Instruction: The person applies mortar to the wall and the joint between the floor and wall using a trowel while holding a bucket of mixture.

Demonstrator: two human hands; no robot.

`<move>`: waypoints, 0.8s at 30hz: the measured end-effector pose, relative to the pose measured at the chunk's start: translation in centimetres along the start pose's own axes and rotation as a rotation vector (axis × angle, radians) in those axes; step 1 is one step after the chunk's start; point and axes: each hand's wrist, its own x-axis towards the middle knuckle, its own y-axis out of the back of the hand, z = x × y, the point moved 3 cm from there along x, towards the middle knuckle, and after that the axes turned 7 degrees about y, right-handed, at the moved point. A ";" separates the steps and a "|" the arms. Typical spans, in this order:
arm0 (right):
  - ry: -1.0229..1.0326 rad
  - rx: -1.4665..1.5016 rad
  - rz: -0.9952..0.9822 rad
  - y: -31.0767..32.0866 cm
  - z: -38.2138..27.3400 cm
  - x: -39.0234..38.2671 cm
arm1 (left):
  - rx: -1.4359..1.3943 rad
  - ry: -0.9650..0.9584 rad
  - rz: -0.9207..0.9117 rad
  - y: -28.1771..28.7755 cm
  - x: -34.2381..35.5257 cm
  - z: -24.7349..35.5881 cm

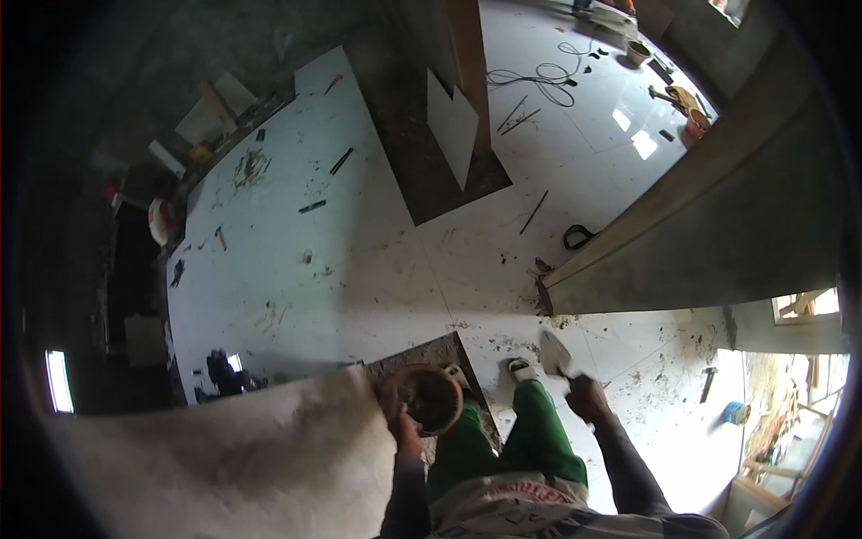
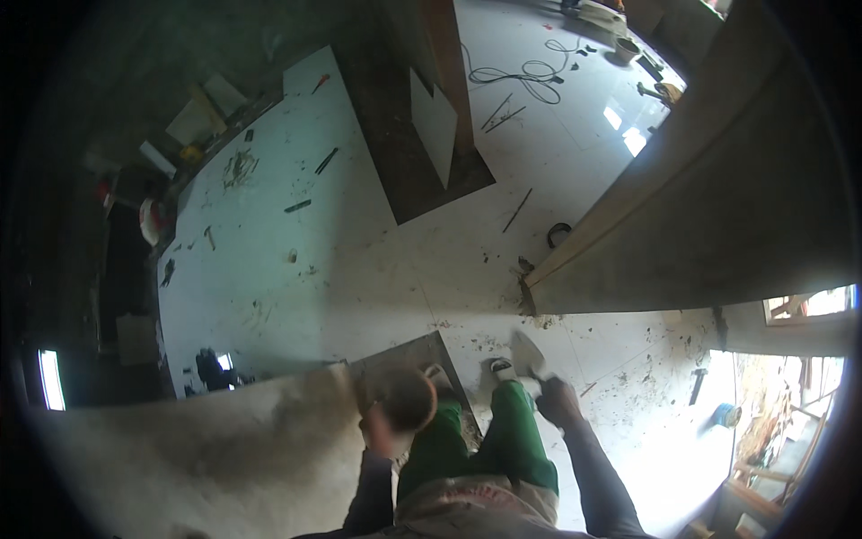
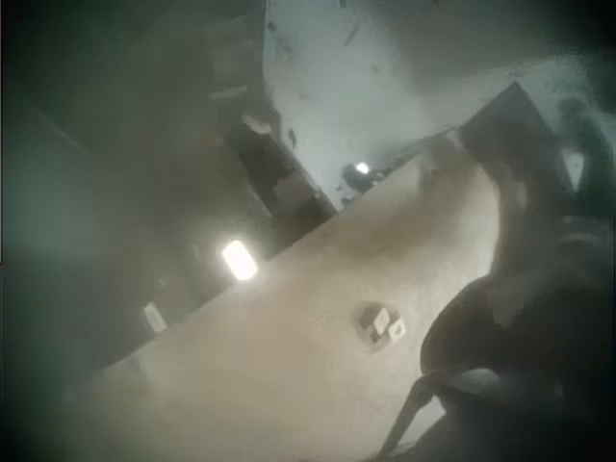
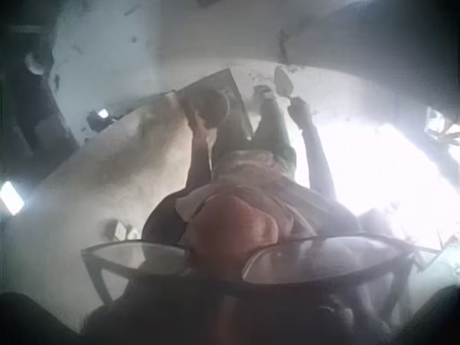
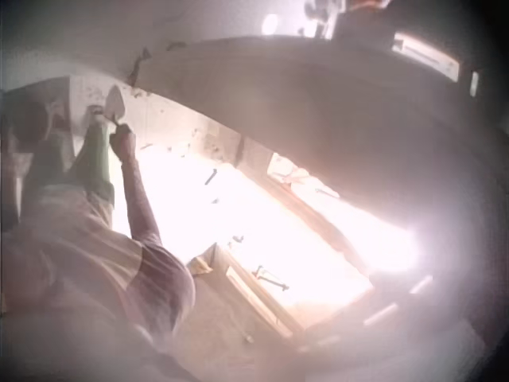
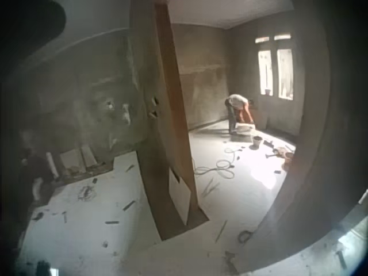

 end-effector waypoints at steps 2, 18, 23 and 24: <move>0.327 0.020 0.124 5.7 -2.3 5.3 | 0.018 -0.483 0.008 3.9 -3.5 -1.4; 0.876 -0.689 -0.052 23.7 1.0 16.1 | -1.066 0.181 0.684 13.7 -20.9 -35.8; 0.024 0.051 -0.296 23.1 3.6 17.6 | -1.387 0.382 0.884 9.5 -28.9 -45.3; 0.075 0.079 -0.283 22.9 3.3 17.7 | -1.440 0.432 0.895 8.7 -30.6 -47.9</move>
